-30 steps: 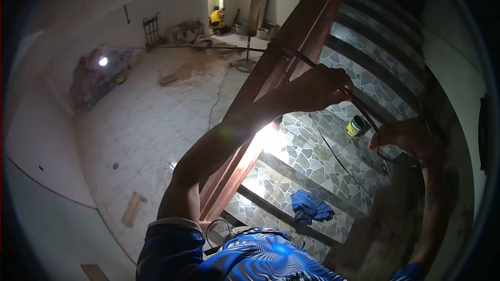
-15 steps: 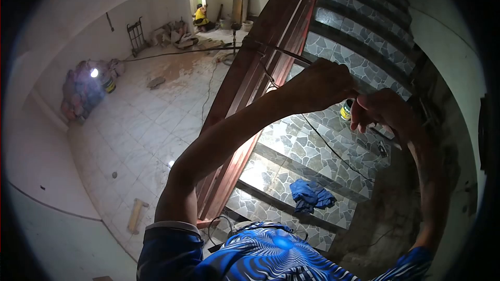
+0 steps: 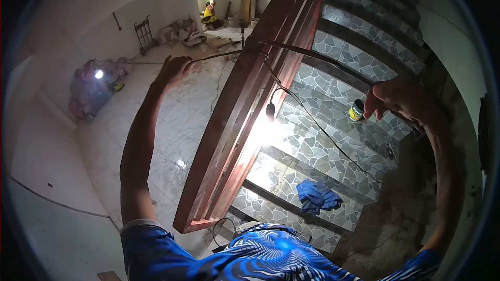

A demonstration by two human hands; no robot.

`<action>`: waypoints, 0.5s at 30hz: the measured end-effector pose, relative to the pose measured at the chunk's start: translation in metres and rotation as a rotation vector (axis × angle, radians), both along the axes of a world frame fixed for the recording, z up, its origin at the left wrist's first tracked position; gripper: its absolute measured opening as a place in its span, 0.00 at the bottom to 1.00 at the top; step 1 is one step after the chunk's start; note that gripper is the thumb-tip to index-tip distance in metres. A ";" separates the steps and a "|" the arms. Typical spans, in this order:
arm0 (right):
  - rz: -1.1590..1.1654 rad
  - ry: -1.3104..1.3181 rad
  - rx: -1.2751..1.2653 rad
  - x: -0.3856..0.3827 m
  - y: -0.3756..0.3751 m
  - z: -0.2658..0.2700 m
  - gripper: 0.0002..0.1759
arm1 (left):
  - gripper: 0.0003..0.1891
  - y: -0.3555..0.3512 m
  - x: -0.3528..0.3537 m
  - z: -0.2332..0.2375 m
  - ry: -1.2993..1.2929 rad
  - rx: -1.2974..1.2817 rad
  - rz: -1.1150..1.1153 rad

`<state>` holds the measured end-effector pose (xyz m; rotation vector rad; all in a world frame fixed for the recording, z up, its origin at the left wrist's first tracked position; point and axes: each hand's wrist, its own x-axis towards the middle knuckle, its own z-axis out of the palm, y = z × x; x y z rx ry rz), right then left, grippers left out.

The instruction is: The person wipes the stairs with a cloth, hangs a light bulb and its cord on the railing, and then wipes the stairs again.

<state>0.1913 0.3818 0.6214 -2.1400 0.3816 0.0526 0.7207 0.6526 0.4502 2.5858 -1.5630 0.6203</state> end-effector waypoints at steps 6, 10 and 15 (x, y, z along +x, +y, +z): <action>0.060 -0.114 -0.004 -0.030 -0.014 0.009 0.29 | 0.09 -0.017 -0.034 0.041 -0.104 -0.106 -0.172; 0.048 -0.157 -0.007 -0.049 -0.003 0.015 0.27 | 0.08 -0.047 -0.044 0.071 -0.313 -0.244 -0.396; -0.009 -0.076 -0.059 -0.072 -0.007 0.019 0.26 | 0.09 -0.065 -0.056 0.092 -0.528 -0.197 -0.528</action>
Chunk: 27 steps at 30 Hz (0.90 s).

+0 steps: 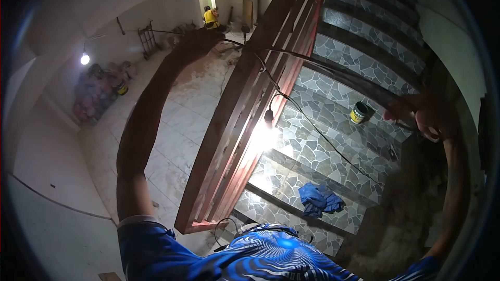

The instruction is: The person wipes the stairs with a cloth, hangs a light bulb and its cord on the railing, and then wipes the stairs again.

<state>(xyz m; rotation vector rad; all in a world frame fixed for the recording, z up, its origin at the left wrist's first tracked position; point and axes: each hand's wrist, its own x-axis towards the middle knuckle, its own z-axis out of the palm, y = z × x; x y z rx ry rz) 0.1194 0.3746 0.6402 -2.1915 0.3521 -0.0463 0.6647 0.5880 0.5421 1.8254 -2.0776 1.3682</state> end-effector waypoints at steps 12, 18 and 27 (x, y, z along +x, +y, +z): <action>-0.077 -0.083 0.177 -0.030 0.020 -0.017 0.26 | 0.13 -0.005 0.001 -0.011 0.049 0.167 0.128; -0.229 0.108 0.108 -0.040 0.017 -0.018 0.14 | 0.14 -0.008 -0.002 -0.013 0.096 0.179 0.124; -0.016 -0.106 -0.067 -0.075 -0.023 -0.038 0.22 | 0.18 -0.004 -0.018 -0.020 0.362 0.276 0.119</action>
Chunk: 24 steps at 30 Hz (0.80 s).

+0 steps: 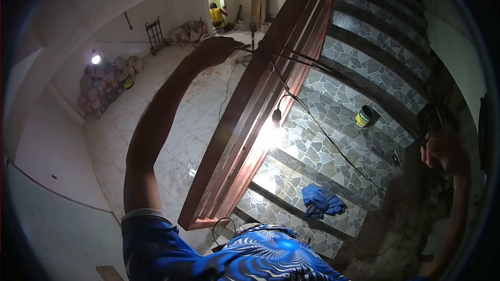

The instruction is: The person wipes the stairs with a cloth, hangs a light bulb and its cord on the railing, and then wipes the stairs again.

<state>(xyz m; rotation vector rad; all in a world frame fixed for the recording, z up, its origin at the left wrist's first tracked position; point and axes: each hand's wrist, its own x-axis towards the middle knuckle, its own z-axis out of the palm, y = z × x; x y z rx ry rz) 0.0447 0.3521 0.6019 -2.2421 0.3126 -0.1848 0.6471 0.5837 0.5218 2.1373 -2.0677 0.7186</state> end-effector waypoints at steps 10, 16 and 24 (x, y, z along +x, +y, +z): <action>0.014 0.087 -0.289 0.004 0.054 0.016 0.18 | 0.39 -0.038 -0.057 0.007 0.241 -0.067 -0.238; 0.030 0.122 -0.447 0.015 0.092 0.050 0.19 | 0.58 -0.045 -0.053 -0.009 0.421 -0.203 0.164; -0.153 -0.060 -0.232 -0.003 0.073 0.028 0.15 | 0.57 -0.007 -0.127 -0.006 0.553 -0.196 0.694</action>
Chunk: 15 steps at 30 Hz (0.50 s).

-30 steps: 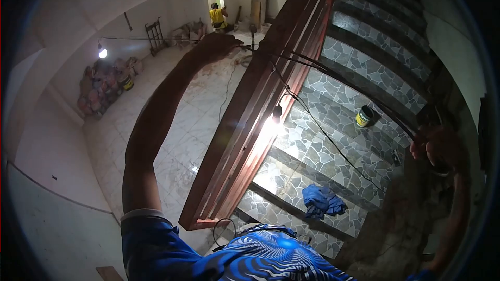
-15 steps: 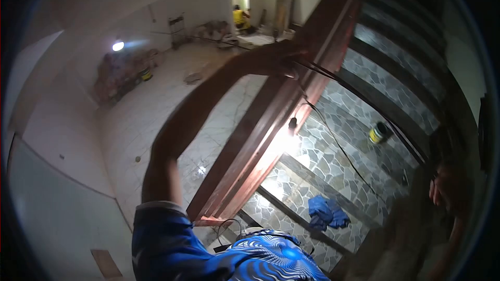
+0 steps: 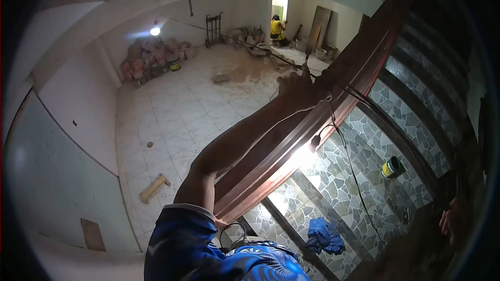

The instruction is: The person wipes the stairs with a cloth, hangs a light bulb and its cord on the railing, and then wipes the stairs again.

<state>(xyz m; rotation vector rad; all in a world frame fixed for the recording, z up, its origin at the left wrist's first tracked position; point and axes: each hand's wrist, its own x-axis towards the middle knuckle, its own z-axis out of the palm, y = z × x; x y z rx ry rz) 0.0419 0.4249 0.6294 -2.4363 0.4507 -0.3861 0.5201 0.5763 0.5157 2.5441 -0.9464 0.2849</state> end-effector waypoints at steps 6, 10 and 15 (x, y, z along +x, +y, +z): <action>0.010 0.181 -0.045 -0.008 -0.019 0.017 0.20 | 0.55 -0.038 0.010 -0.022 -0.055 -0.185 -0.177; -0.053 0.152 0.011 -0.019 -0.028 0.012 0.21 | 0.53 -0.039 0.019 -0.015 -0.165 -0.105 -0.280; -0.079 0.131 0.037 -0.023 -0.024 0.011 0.21 | 0.47 -0.042 0.030 -0.022 -0.149 -0.223 -0.455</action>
